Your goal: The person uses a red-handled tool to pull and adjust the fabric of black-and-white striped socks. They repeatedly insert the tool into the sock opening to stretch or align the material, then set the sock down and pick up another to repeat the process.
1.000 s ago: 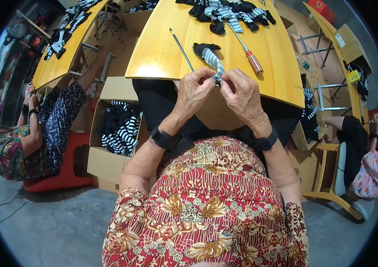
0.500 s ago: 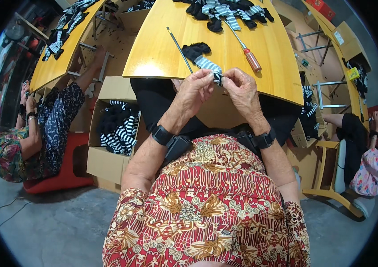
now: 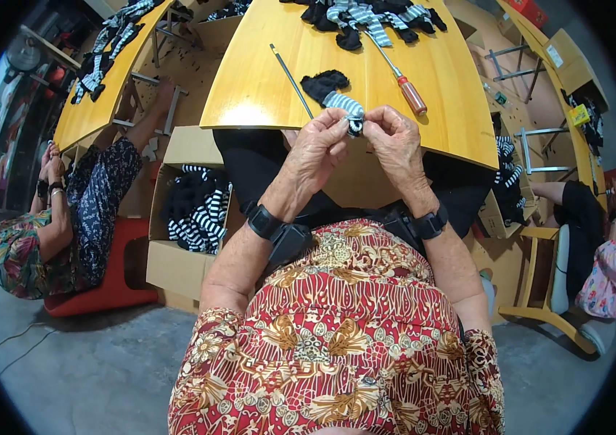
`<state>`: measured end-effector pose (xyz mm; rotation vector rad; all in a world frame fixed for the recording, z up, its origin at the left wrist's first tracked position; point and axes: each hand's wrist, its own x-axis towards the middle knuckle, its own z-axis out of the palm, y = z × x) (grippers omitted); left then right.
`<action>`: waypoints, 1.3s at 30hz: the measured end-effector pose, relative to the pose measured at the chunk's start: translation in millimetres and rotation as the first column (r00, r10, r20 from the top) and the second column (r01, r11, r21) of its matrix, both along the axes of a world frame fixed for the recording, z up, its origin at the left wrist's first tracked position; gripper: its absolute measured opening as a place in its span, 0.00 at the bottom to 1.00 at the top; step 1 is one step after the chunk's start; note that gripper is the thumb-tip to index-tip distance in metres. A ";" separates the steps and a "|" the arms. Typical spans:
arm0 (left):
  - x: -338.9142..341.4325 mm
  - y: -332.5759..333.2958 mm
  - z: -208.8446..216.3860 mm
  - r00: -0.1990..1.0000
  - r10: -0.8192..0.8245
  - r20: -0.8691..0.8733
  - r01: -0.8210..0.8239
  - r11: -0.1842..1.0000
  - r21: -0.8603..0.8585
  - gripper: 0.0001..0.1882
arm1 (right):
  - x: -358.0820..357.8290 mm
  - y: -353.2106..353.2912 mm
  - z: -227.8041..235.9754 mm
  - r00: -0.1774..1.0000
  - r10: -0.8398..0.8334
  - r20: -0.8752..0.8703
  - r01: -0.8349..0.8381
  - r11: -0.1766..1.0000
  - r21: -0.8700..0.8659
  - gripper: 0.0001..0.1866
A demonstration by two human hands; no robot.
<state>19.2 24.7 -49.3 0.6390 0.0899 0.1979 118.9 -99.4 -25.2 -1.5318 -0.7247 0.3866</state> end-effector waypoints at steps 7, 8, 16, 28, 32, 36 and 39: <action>-3.0 -12.8 19.0 0.959 0.284 0.019 -0.259 0.842 0.473 0.10 | -1.8 -5.9 6.5 0.999 -0.005 0.053 0.003 0.999 0.041 0.02; -1.8 -12.7 18.9 0.946 0.323 0.031 -0.292 0.806 0.515 0.11 | -3.2 -7.1 8.3 0.988 -0.022 0.155 0.017 0.999 0.035 0.02; -3.2 -9.9 24.8 0.956 0.281 -0.081 -0.198 0.825 0.529 0.09 | -13.1 -2.8 19.3 0.913 -0.086 0.398 0.084 0.996 0.023 0.02; -3.6 5.7 10.2 0.982 0.104 -0.157 -0.023 0.893 0.449 0.07 | 4.9 -15.3 6.3 0.949 0.115 -0.293 -0.110 0.993 0.033 0.04; -3.6 0.6 16.5 0.977 0.214 -0.003 -0.164 0.760 0.629 0.07 | 2.0 -19.6 12.5 0.923 0.170 -0.344 -0.167 0.985 0.038 0.06; -5.9 -5.5 20.2 0.973 0.229 -0.009 -0.166 0.728 0.665 0.07 | 1.3 -20.9 16.5 0.946 0.115 -0.303 -0.124 0.992 -0.010 0.06; -1.8 -7.8 20.9 0.972 0.222 -0.076 -0.120 0.748 0.653 0.07 | 5.6 -20.0 3.5 0.916 0.112 -0.386 -0.069 0.990 0.123 0.05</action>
